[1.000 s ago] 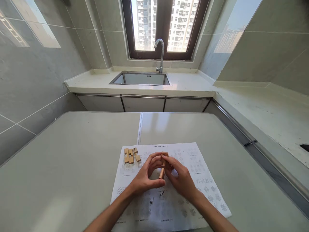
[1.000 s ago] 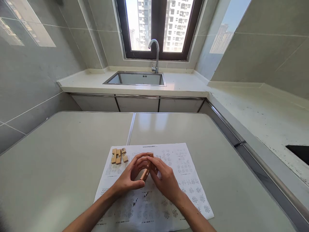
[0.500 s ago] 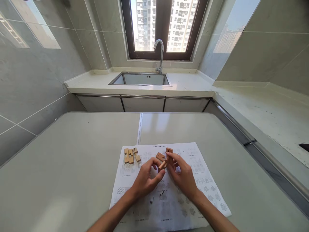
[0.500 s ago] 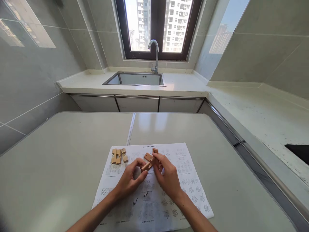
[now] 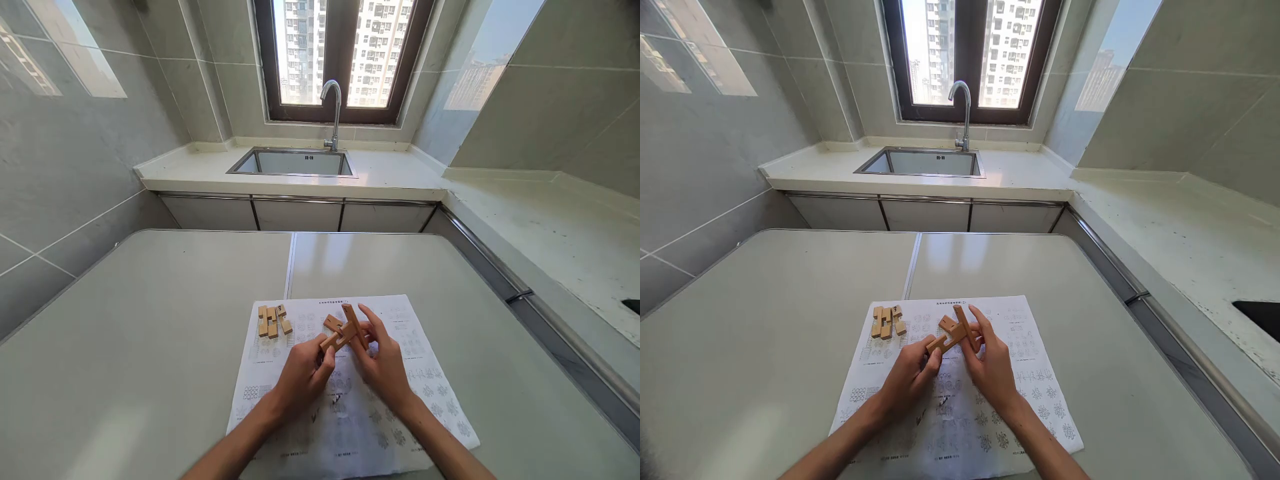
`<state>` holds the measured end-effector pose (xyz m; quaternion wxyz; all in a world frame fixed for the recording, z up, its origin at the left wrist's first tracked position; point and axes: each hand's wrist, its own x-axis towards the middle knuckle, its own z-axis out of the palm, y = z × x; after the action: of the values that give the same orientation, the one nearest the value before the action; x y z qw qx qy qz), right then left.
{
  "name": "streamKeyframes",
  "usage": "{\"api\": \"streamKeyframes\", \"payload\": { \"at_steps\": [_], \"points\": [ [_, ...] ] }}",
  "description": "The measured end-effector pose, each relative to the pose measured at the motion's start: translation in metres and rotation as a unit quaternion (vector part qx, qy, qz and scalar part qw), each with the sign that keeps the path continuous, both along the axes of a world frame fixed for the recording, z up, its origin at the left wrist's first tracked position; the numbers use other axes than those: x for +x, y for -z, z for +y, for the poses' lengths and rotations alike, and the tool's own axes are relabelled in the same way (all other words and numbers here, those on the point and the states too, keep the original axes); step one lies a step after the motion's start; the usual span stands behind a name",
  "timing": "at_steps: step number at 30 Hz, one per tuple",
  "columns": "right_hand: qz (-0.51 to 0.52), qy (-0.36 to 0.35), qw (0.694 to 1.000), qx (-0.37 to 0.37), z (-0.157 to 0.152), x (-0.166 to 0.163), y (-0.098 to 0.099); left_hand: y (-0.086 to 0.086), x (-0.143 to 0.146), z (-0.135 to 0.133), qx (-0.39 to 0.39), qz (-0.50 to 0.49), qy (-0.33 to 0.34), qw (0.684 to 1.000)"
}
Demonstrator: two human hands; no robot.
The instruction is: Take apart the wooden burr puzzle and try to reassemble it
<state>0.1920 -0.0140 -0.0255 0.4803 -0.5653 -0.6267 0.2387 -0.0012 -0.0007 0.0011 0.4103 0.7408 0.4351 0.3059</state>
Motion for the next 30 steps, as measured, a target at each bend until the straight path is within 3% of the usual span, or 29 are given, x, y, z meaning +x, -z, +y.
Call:
{"api": "streamKeyframes", "payload": {
  "at_steps": [9, 19, 30],
  "points": [
    [-0.044, -0.030, 0.998, -0.014, -0.001, -0.003, -0.010, 0.001, 0.001, 0.002, -0.009, -0.026, -0.028, 0.999],
    [-0.096, 0.021, 0.995, 0.017, -0.003, 0.003, 0.002, -0.003, 0.000, 0.001, -0.019, -0.022, 0.038, 0.999],
    [-0.106, 0.031, 0.994, 0.015, -0.003, -0.001, -0.001, -0.009, -0.001, 0.002, -0.028, -0.039, 0.029, 0.998]
  ]
}}
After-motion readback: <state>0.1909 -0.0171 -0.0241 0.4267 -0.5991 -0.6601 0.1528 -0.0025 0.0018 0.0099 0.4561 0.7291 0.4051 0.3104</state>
